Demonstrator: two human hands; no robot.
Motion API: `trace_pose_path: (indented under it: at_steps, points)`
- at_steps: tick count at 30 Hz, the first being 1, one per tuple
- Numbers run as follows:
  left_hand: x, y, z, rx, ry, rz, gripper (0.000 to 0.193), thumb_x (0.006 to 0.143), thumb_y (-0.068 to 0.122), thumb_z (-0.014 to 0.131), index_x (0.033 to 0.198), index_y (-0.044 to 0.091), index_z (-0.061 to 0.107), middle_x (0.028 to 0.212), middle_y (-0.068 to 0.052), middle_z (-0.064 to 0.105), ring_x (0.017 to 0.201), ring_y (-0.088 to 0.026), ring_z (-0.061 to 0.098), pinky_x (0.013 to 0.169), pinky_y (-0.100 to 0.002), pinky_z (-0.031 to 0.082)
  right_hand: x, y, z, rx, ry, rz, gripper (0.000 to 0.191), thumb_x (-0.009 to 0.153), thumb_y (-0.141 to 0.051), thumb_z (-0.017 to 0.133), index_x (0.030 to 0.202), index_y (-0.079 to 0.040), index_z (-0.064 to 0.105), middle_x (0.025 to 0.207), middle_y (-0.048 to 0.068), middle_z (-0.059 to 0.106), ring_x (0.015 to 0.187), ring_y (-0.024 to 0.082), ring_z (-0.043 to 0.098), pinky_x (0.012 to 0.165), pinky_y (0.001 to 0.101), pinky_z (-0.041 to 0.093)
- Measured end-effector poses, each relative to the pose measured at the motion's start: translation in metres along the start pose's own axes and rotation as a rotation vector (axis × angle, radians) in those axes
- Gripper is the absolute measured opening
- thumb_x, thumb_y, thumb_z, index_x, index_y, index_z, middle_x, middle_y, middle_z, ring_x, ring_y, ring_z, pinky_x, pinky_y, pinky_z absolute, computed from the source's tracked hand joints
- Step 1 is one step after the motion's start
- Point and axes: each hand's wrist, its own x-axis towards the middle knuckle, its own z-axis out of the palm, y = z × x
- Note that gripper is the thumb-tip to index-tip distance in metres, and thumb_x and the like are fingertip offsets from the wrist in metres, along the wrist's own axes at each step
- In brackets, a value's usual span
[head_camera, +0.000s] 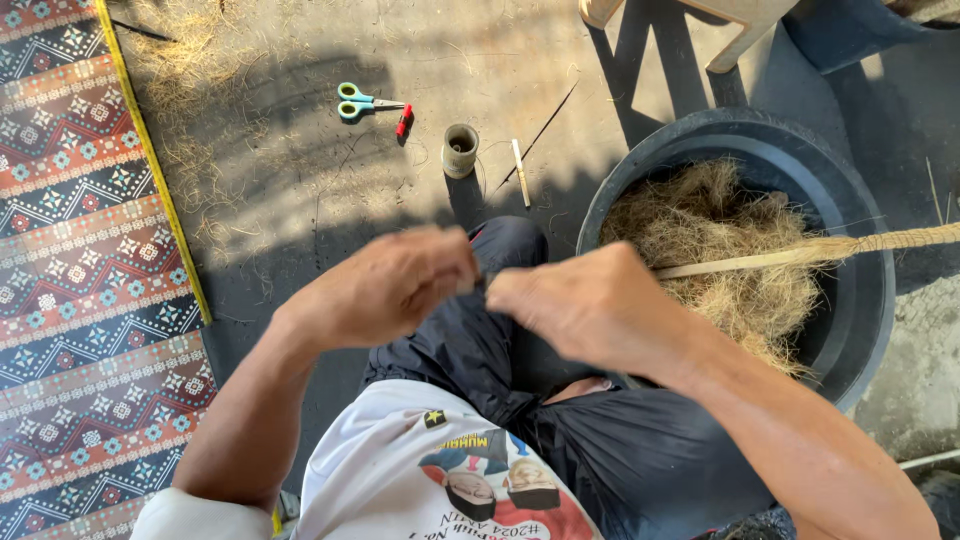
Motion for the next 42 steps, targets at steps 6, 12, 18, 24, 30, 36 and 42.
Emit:
trace_pose_path:
  at_steps: [6,12,18,24,30,36,42]
  points:
    - [-0.008,0.008,-0.004,-0.24,0.044,0.014,0.006,0.102,0.006,0.062,0.108,0.006,0.06,0.097,-0.011,0.068,0.088,-0.029,0.068,0.078,-0.036,0.055,0.009,-0.018,-0.002,-0.009,-0.241,0.084,0.009,0.086,-0.012,0.074,0.095,-0.012,0.073,0.074,0.003,0.074,0.062,0.023,0.074,0.051,0.037,0.057]
    - [-0.007,0.015,0.005,-0.226,-0.154,0.132,0.008,0.1,0.005,0.067,0.106,0.006,0.061,0.096,-0.011,0.068,0.093,-0.027,0.068,0.082,-0.037,0.053,0.009,-0.021,-0.004,-0.018,0.09,0.095,0.01,0.1,-0.014,0.07,0.106,-0.008,0.066,0.087,0.006,0.072,0.074,0.023,0.074,0.061,0.032,0.06]
    - [-0.012,0.017,0.005,-0.069,0.1,-0.136,0.013,0.096,0.002,0.065,0.108,0.006,0.063,0.093,-0.008,0.071,0.082,-0.026,0.07,0.072,-0.036,0.054,0.016,-0.029,-0.007,-0.049,-0.178,0.003,0.016,0.098,-0.02,0.075,0.094,-0.007,0.067,0.065,0.004,0.067,0.058,0.021,0.071,0.052,0.0364,0.057]
    - [-0.008,0.021,0.003,-0.301,0.007,0.126,0.01,0.101,-0.001,0.064,0.108,0.003,0.059,0.103,-0.009,0.07,0.093,-0.024,0.073,0.08,-0.035,0.058,0.017,-0.025,-0.009,0.091,-0.03,0.245,0.009,0.095,-0.013,0.071,0.103,-0.01,0.07,0.07,0.003,0.069,0.055,0.015,0.07,0.048,0.0295,0.056]
    - [0.0,0.021,0.001,0.147,0.084,0.07,0.008,0.097,0.0,0.065,0.102,0.003,0.06,0.097,-0.011,0.071,0.092,-0.032,0.064,0.084,-0.041,0.052,0.006,-0.015,-0.007,-0.133,0.049,-0.005,0.007,0.096,-0.012,0.071,0.103,-0.012,0.069,0.081,0.006,0.074,0.065,0.021,0.071,0.058,0.0347,0.058]
    - [0.0,0.022,0.003,-0.137,0.137,0.082,0.005,0.101,0.003,0.061,0.105,0.005,0.059,0.099,-0.009,0.067,0.097,-0.029,0.068,0.086,-0.039,0.055,0.005,-0.011,-0.004,-0.06,-0.048,0.02,0.011,0.089,-0.011,0.072,0.1,-0.011,0.072,0.08,0.007,0.074,0.069,0.023,0.074,0.056,0.035,0.059]
    - [0.001,0.025,-0.003,-0.079,-0.009,0.045,0.008,0.098,0.002,0.064,0.104,0.005,0.061,0.096,-0.009,0.069,0.092,-0.029,0.066,0.08,-0.037,0.054,0.004,-0.012,-0.008,0.042,0.107,0.202,0.012,0.1,-0.009,0.071,0.112,-0.008,0.07,0.089,0.008,0.075,0.075,0.017,0.076,0.061,0.0297,0.062]
